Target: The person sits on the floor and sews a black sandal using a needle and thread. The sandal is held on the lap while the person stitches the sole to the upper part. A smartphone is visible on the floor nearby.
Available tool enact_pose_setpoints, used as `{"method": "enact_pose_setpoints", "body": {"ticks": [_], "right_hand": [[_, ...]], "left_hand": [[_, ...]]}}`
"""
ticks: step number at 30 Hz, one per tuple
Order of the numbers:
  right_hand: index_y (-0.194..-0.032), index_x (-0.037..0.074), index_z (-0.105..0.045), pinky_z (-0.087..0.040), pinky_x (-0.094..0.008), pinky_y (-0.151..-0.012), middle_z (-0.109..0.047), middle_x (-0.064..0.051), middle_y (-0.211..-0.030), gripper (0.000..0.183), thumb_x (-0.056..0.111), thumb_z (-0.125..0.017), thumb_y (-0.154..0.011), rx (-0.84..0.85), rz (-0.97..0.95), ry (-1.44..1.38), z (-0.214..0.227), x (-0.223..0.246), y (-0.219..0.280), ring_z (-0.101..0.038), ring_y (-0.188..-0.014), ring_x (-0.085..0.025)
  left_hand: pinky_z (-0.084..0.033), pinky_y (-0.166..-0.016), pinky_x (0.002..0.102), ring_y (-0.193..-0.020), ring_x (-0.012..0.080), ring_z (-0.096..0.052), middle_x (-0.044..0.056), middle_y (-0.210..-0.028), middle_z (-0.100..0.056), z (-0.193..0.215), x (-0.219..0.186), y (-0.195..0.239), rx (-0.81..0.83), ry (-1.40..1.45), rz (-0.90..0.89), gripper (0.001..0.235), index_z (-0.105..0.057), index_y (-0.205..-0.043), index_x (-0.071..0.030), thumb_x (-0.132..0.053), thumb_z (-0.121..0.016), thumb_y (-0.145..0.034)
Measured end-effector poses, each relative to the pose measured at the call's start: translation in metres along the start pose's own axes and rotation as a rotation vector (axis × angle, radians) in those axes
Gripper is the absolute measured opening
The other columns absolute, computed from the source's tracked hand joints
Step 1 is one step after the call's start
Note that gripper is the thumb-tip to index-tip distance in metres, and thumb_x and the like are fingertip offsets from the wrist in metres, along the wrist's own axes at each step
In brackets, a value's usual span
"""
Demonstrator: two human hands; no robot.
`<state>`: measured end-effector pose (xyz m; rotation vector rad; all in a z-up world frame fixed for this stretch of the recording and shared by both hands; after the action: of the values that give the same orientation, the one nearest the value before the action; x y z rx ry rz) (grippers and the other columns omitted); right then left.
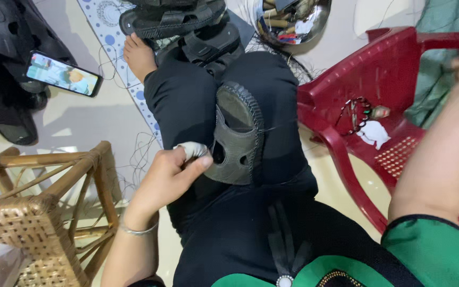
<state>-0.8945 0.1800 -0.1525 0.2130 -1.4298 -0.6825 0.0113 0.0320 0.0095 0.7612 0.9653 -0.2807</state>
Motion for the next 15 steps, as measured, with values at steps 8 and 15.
{"method": "enact_pose_setpoints", "body": {"ticks": [8,15], "right_hand": [[-0.128,-0.005,-0.061,-0.058,-0.035,-0.088,-0.061,-0.023,-0.128,0.035,-0.006,-0.071,-0.095,0.038,0.693,0.483,-0.538,0.237,0.19,-0.071,-0.077,-0.02],[-0.1,0.002,-0.073,-0.048,-0.032,-0.064,-0.061,-0.008,-0.08,0.009,0.007,-0.065,-0.099,0.527,0.717,0.669,-0.57,0.242,0.208,-0.056,-0.067,-0.02]], "left_hand": [[-0.034,-0.042,0.019,-0.047,0.0044,-0.033,0.011,-0.102,-0.073,0.011,-0.072,-0.043,0.297,1.258,-0.341,0.03,-0.062,-0.128,0.011,-0.013,-0.058,-0.109],[-0.046,-0.053,0.034,-0.051,0.0209,-0.059,0.013,-0.059,-0.057,0.092,-0.095,-0.1,-0.942,0.239,-0.616,0.048,-0.046,-0.066,-0.002,-0.011,-0.057,-0.112]]}}
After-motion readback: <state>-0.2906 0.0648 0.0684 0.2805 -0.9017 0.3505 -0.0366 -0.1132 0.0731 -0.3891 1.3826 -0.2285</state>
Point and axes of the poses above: each hand's wrist, its own y-axis away from the middle knuckle, its own z-axis out of the back of the hand, x = y × z, the point moved 3 cm from there along -y, towards the middle knuckle
